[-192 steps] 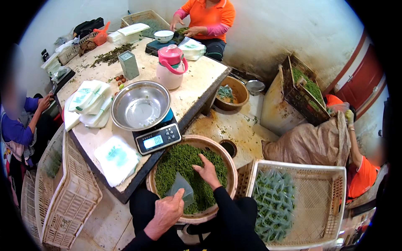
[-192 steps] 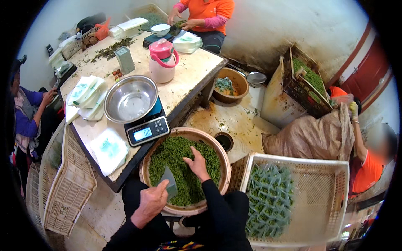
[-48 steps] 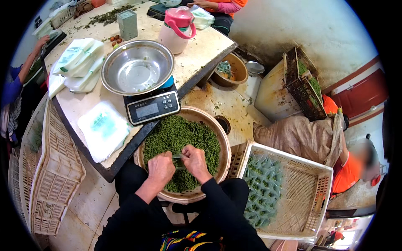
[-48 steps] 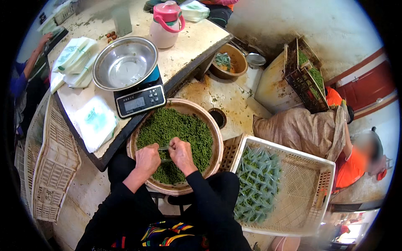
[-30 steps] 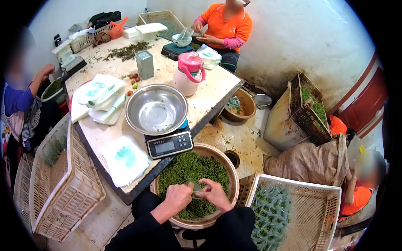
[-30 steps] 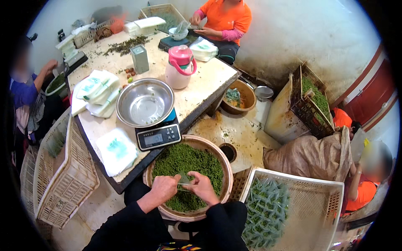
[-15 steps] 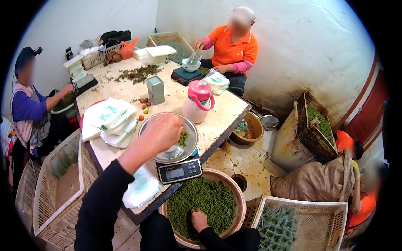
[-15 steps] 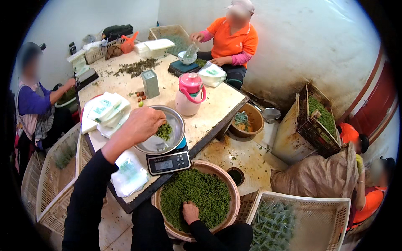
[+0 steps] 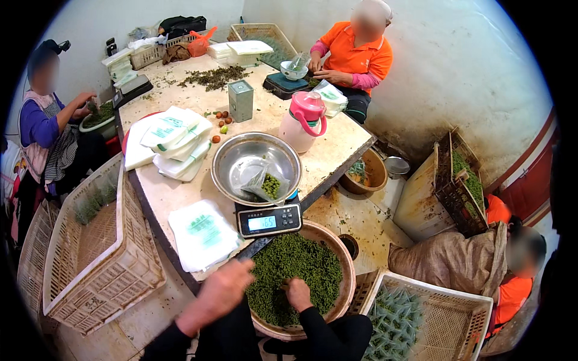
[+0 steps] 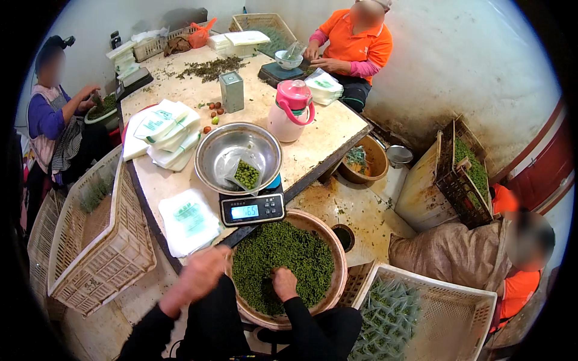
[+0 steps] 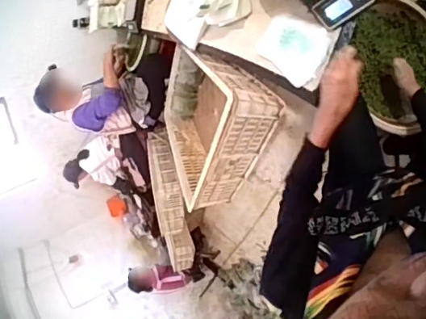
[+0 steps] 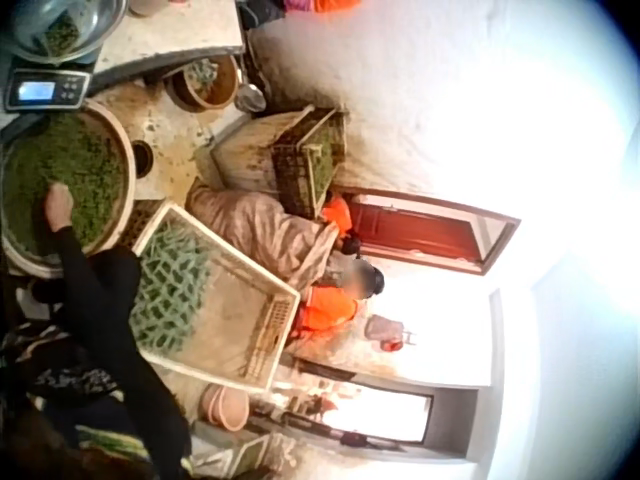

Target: The person scoops green tea leaves from a large bowl into small plastic bags, weighs each bag on a digital scale, and places the filled bags into a white plastic crate. Other workers are visible in the background performing similar tasks.

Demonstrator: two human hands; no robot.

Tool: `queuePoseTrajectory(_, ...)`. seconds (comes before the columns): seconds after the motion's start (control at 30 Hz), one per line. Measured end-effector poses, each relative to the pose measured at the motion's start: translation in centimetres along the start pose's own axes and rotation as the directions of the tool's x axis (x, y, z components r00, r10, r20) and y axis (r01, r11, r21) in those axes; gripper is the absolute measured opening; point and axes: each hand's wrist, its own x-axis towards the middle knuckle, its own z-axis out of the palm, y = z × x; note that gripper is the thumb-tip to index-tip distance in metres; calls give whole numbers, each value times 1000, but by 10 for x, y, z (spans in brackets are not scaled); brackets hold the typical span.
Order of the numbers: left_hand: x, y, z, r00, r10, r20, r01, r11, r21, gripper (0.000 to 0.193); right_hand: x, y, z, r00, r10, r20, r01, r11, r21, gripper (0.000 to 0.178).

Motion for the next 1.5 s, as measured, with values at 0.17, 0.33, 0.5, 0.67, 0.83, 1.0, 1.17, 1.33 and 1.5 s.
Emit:
queuePoseTrajectory(0.17, -14, 26, 67, 960, -124, 251, 165, 975, -150, 43, -20, -1, -42, 985, -76, -154, 111, 967, 229, 19)
queuePoseTrajectory(0.33, -13, 17, 106, 967, -165, 196, 183, 980, -79, 45, -37, -18, -77, 996, 3, -91, 56, 764, 642, 17)
queuePoseTrajectory(0.5, -16, 6, 117, 852, -299, 429, 401, 901, -168, 27, -42, -25, -92, 994, 89, 58, -97, 545, 833, 17)
queuePoseTrajectory(0.67, -21, 3, 119, 864, -318, 390, 408, 896, -174, 20, -44, -27, -87, 991, 72, 110, -131, 592, 795, 20)
queuePoseTrajectory(0.83, -25, -2, 124, 819, -385, 426, 333, 923, 193, 32, -31, 9, -41, 991, -90, -96, 118, 931, 345, 23)
queuePoseTrajectory(1.0, -27, -3, 124, 871, -354, 340, 350, 934, 77, 41, 4, -1, -93, 990, 134, -34, -87, 798, 596, 11)
queuePoseTrajectory(1.17, 19, 22, 63, 997, -60, -55, 57, 997, -56, 28, 51, -108, -219, 804, -383, -455, 486, 864, 131, 20)
queuePoseTrajectory(1.33, 91, 12, -11, 885, 67, -461, -8, 992, 129, 32, 107, -162, -243, 713, -546, -440, 541, 827, -149, 20)
queuePoseTrajectory(1.5, 136, -18, -8, 930, 25, -366, 22, 992, 125, 23, 152, -177, -212, 835, -481, -267, 299, 804, -514, 14)
